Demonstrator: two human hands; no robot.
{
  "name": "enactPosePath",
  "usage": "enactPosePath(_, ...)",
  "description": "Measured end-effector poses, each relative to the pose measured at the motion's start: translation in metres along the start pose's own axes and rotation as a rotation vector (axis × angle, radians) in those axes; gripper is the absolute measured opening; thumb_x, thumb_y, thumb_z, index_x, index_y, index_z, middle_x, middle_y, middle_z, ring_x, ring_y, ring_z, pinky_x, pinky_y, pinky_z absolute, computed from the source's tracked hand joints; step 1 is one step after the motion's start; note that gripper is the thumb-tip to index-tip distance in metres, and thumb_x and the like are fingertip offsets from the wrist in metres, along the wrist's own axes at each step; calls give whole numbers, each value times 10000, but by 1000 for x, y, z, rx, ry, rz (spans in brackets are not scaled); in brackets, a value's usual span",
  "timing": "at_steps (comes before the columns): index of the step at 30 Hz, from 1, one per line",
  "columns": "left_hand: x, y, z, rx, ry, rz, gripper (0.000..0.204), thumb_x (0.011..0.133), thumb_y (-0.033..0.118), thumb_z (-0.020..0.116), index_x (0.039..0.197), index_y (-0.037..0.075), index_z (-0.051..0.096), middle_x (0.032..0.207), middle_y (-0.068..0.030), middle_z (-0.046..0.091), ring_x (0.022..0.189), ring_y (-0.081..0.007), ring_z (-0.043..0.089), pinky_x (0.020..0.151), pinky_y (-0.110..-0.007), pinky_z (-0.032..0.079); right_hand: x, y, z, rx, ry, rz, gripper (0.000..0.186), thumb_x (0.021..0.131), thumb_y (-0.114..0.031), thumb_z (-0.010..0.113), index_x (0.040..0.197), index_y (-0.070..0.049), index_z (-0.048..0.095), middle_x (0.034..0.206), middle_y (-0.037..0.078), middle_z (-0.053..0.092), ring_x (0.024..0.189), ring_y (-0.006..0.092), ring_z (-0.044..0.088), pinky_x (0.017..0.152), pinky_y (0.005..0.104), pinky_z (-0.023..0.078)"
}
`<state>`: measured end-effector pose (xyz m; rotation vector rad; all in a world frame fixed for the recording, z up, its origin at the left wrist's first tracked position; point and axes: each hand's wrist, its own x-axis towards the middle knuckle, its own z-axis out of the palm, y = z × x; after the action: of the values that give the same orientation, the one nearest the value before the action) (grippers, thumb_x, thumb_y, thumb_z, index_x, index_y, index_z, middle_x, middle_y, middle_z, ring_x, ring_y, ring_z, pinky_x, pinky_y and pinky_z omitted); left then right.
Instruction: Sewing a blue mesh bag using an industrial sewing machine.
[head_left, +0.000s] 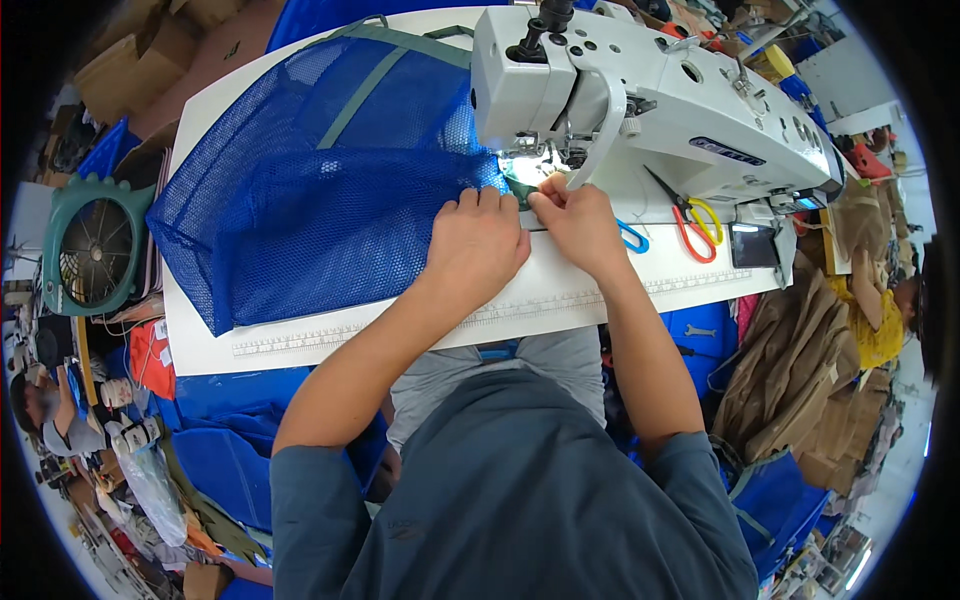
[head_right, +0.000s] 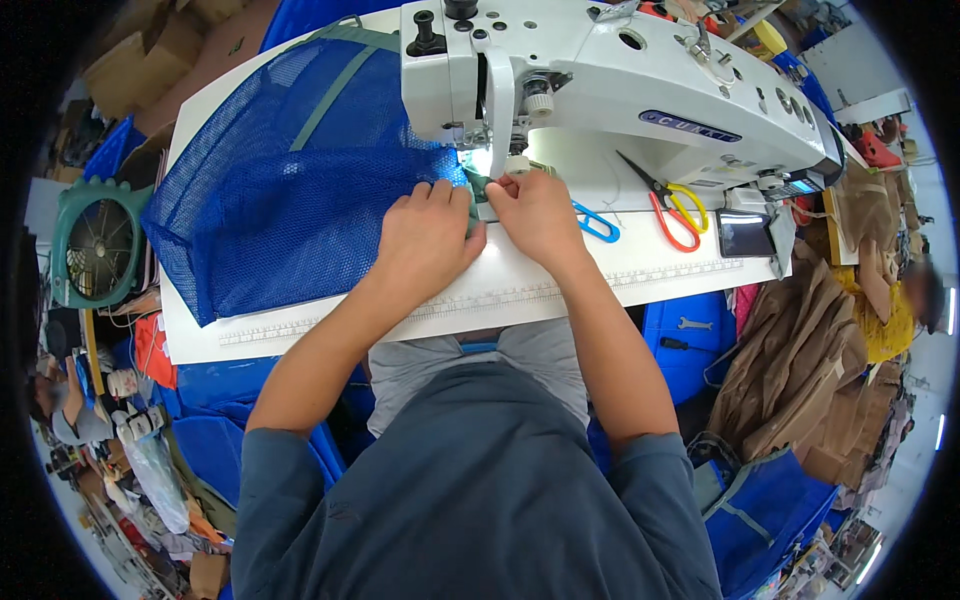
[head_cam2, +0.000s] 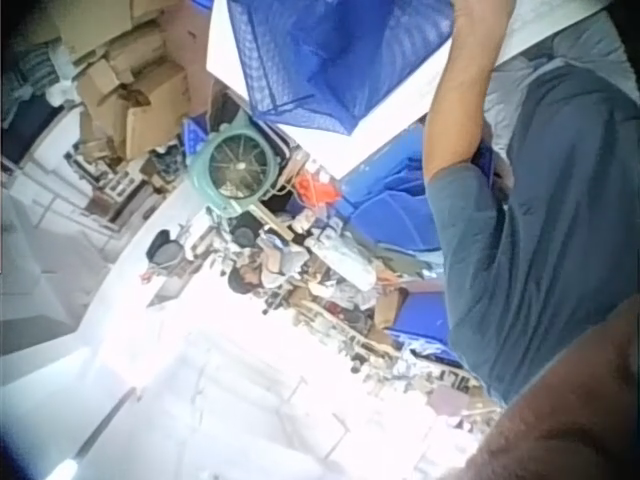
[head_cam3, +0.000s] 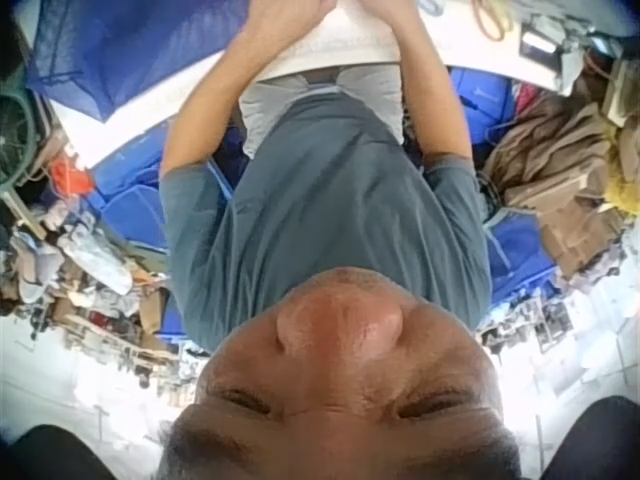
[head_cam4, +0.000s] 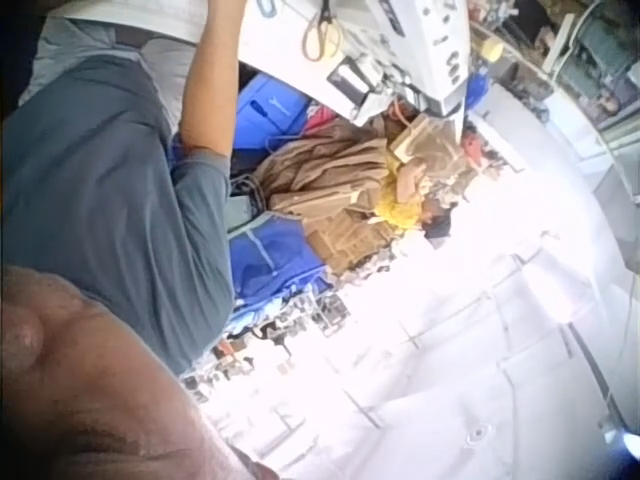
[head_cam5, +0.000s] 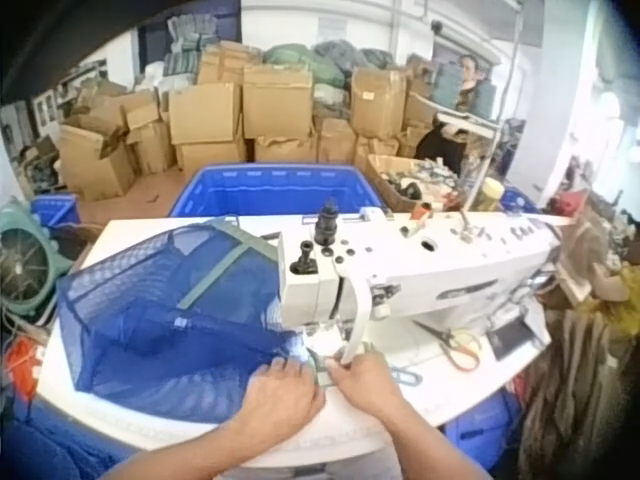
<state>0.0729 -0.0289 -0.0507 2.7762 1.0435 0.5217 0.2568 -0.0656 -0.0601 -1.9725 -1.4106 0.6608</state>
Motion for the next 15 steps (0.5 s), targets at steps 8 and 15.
enactPosePath(8, -3, -10, -7, -118, -20, -38, 189, 876, 204, 709, 933, 27, 675, 957, -130, 687, 924, -315, 679, 805, -461, 550, 1, -2, -1, 86, -22, 41, 361, 972, -282, 674, 953, 64, 775, 835, 272, 735, 812, 412, 744, 781, 452, 570)
enactPosePath(15, 1, -11, 6, -73, -65, -37, 178, 924, 196, 685, 928, 21, 651, 938, -135, 682, 905, -351, 679, 808, -476, 552, -5, -10, -6, 110, -14, 2, 339, 993, -264, 658, 990, 56, 769, 810, 230, 740, 770, 385, 724, 768, 447, 558)
